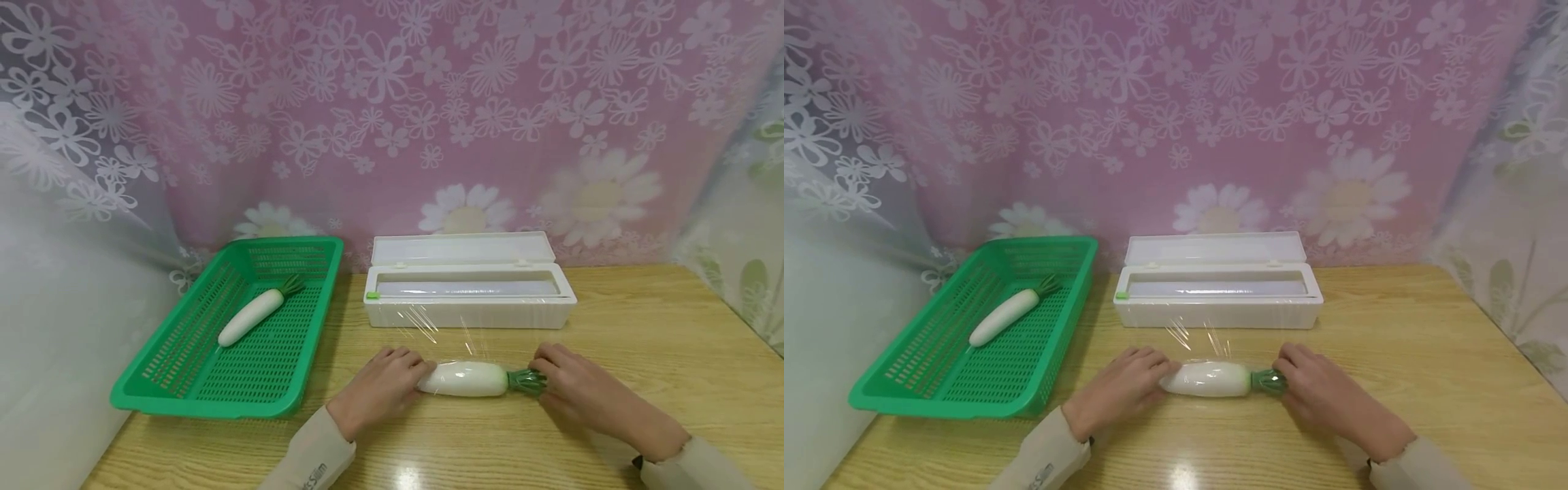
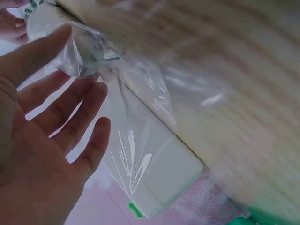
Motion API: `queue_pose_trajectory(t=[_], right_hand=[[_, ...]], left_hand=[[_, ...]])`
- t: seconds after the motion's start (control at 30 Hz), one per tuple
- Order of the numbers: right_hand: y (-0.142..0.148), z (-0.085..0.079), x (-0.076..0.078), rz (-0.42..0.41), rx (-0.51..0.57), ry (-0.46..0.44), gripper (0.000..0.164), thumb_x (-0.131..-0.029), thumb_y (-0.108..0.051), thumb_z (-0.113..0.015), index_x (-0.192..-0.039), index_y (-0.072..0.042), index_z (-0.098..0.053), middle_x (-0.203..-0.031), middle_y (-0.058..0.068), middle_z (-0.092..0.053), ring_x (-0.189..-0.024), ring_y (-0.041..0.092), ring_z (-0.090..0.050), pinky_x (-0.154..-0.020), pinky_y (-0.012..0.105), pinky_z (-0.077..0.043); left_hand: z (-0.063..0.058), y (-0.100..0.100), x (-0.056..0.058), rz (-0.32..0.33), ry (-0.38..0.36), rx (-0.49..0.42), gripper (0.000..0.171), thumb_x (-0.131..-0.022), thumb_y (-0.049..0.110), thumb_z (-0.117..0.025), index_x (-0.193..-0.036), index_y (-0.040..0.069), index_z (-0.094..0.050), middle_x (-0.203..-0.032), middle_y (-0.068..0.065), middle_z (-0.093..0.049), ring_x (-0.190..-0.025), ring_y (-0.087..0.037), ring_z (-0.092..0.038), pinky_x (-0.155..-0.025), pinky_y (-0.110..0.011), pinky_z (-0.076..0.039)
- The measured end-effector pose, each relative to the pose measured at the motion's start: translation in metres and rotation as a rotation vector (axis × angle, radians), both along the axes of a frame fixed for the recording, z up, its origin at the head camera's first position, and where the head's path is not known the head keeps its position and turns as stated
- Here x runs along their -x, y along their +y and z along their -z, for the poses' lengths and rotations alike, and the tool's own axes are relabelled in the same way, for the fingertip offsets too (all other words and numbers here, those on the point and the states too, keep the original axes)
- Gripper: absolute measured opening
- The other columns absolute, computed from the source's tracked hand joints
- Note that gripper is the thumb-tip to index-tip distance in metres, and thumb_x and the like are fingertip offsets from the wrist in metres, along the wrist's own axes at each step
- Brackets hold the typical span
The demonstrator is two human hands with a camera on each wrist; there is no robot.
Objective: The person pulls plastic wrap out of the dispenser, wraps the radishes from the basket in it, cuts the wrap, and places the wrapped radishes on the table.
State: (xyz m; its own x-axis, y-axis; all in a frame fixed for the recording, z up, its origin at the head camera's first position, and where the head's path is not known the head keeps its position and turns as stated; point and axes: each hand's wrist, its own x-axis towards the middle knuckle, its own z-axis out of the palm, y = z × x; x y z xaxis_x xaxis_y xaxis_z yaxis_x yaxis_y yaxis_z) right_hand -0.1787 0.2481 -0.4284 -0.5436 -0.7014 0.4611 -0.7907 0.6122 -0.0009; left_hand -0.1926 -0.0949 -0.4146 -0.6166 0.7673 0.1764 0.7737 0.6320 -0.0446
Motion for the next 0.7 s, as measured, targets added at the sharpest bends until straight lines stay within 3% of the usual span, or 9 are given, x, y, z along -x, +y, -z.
queue_pose_trajectory(t=[0.2,0.47,0.7], right_hand=[[0.001,0.002,0.005,-0.002,0.001,-0.038,0.038,-0.066,0.003,-0.083,-0.101,-0.001,-0.068,-0.099,0.001,-0.054,-0.083,0.012,-0.052,-0.063,0.033,-0.051],[0.002,0.000,0.005,0.038,-0.018,-0.096,0.046,-0.071,0.005,-0.081,-0.114,0.004,-0.064,-0.105,0.007,-0.061,-0.089,0.021,-0.061,-0.070,0.041,-0.055],[0.003,-0.003,0.007,0.056,-0.019,-0.143,0.041,-0.077,0.008,-0.079,-0.113,-0.004,-0.062,-0.106,0.002,-0.062,-0.087,0.017,-0.062,-0.069,0.039,-0.055]], left_hand=[[-0.001,0.002,0.003,-0.020,-0.079,-0.004,0.048,-0.096,0.040,-0.070,-0.134,0.011,-0.066,-0.119,-0.001,-0.068,-0.114,-0.017,-0.060,-0.100,-0.036,-0.047],[-0.001,0.003,0.009,0.005,-0.043,-0.003,0.041,-0.093,0.016,-0.076,-0.132,0.008,-0.066,-0.118,-0.005,-0.070,-0.109,-0.018,-0.065,-0.095,-0.033,-0.050],[0.001,0.000,0.018,0.040,-0.164,-0.116,0.040,-0.092,0.000,-0.072,-0.130,0.006,-0.062,-0.118,-0.007,-0.071,-0.103,-0.016,-0.068,-0.091,-0.022,-0.051]])
